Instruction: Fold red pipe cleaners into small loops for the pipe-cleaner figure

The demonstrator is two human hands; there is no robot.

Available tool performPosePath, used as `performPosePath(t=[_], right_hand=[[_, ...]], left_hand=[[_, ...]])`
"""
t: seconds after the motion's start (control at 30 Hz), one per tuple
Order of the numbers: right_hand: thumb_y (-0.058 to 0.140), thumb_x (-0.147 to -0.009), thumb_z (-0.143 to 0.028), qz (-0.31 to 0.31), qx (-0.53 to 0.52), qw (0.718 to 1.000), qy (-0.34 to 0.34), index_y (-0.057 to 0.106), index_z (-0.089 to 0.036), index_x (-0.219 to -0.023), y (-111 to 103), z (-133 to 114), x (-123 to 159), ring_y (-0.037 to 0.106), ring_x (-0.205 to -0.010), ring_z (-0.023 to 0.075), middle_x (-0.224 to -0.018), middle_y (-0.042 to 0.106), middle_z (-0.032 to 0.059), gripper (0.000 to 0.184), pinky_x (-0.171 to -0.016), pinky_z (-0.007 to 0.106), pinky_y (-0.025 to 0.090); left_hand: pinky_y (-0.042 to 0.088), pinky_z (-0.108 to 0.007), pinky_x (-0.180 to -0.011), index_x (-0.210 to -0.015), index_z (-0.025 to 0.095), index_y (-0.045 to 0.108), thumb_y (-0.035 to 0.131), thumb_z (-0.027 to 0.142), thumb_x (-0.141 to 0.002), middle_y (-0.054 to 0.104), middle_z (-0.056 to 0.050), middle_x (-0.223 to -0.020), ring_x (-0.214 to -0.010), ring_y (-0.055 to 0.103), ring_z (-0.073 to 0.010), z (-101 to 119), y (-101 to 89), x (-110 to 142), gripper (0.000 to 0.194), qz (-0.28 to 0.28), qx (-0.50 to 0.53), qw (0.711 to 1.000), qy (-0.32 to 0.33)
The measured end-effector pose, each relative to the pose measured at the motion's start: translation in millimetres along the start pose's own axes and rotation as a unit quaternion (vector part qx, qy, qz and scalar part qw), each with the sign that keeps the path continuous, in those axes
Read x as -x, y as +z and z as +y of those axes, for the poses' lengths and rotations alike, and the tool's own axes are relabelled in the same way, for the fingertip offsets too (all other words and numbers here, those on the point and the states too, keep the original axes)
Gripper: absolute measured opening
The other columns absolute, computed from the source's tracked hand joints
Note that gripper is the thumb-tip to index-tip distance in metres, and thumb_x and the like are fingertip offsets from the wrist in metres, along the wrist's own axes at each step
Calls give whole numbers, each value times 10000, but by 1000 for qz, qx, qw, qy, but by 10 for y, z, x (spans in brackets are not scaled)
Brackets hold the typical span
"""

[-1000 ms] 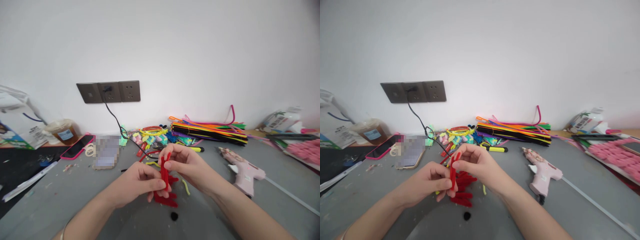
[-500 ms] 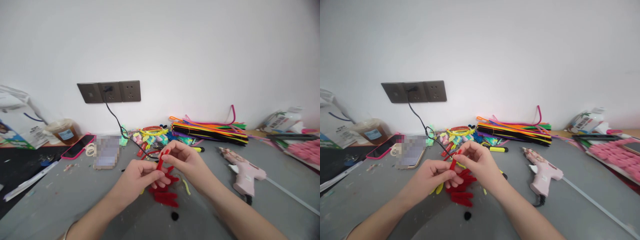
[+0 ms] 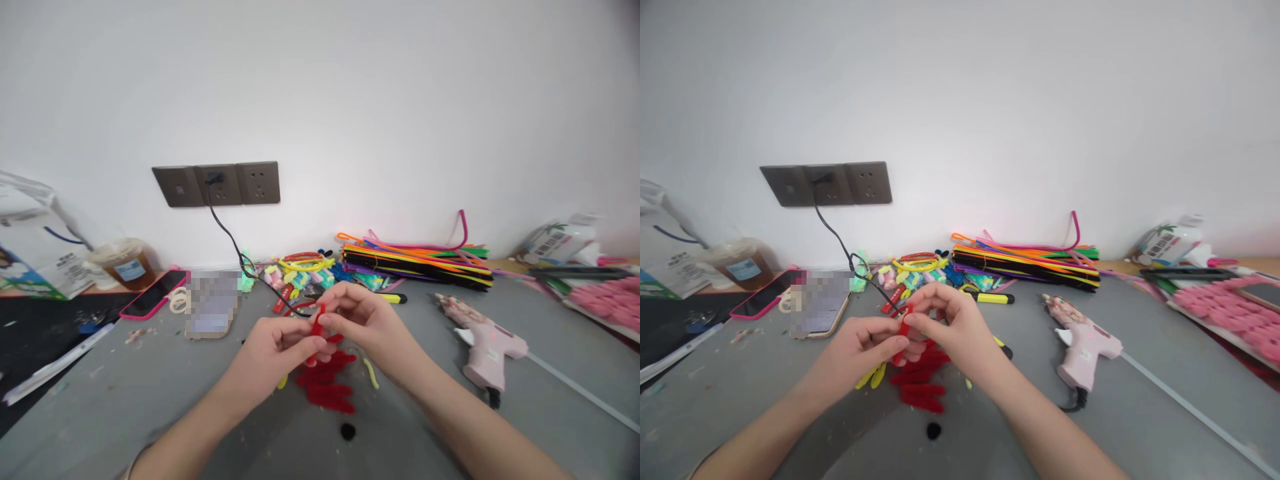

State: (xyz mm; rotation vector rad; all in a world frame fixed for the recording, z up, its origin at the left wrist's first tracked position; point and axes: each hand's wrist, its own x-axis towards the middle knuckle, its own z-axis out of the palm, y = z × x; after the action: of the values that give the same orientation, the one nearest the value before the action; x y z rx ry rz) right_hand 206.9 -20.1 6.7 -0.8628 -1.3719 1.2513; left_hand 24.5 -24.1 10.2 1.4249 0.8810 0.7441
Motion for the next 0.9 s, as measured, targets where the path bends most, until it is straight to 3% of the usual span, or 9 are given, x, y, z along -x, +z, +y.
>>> performPosePath(t=[0.13,0.23,0.33,0.4,0.47,0.63,0.77,0.9], right_hand=[[803,-772,-405,-9,-6,1000,-2,596,-191,-952,32,6,20,620,-577,129,-663,649,-33,349,-560,254,481],[794,-781,-388,-2,-13,1000,-12,546,-207,-960,47,29,21,638,-602,142,-707,678,-21,356,-588,274,488],[746,-827,-298,85,37,991,-101,562,-207,-870,42,19,35,624,-673,150,-764,677,6,210,-604,276,471],[697,-861,-202,155,102,963,-194,603,-203,-810,24,-24,59,580,-691,143,-757,631,4,107,-594,268,440],[666,-875,-118,178,169,930,-275,654,-207,-815,2,-75,87,546,-703,140,-761,600,3,108,-602,269,427],[677,-867,-54,103,311,874,-359,756,-196,-913,-7,-55,97,587,-755,146,-834,600,30,170,-658,278,473],[695,-869,-95,78,312,886,-333,773,-188,-972,24,58,72,617,-787,160,-886,624,47,159,-688,297,494],[692,-861,-84,70,246,926,-277,778,-222,-1007,44,92,69,619,-784,158,-867,650,33,218,-680,288,489]], left_hand=[[517,-231,-648,-848,153,819,675,369,-885,776,-102,-745,-682,680,-167,21,2,12,262,-7,-13,1000,15],[510,-224,-636,-795,155,813,662,372,-892,774,-99,-730,-661,668,-157,28,11,13,282,-3,-20,999,27],[517,-229,-638,-802,151,791,695,405,-863,781,-107,-754,-651,666,-155,15,20,6,278,23,4,1000,14],[528,-238,-656,-855,147,774,707,429,-852,784,-114,-769,-663,675,-160,0,23,6,290,37,21,999,-2],[534,-244,-672,-902,142,759,709,435,-851,785,-117,-773,-673,680,-163,-11,26,12,301,43,29,999,-8],[498,-211,-613,-895,138,757,710,389,-857,761,-82,-697,-600,630,-132,15,29,30,259,40,22,999,16],[487,-207,-609,-852,135,758,661,353,-891,755,-75,-700,-614,635,-134,35,26,21,242,23,-5,999,41],[491,-204,-616,-835,138,733,605,325,-920,768,-75,-750,-651,661,-140,12,16,22,242,27,-48,997,61]])
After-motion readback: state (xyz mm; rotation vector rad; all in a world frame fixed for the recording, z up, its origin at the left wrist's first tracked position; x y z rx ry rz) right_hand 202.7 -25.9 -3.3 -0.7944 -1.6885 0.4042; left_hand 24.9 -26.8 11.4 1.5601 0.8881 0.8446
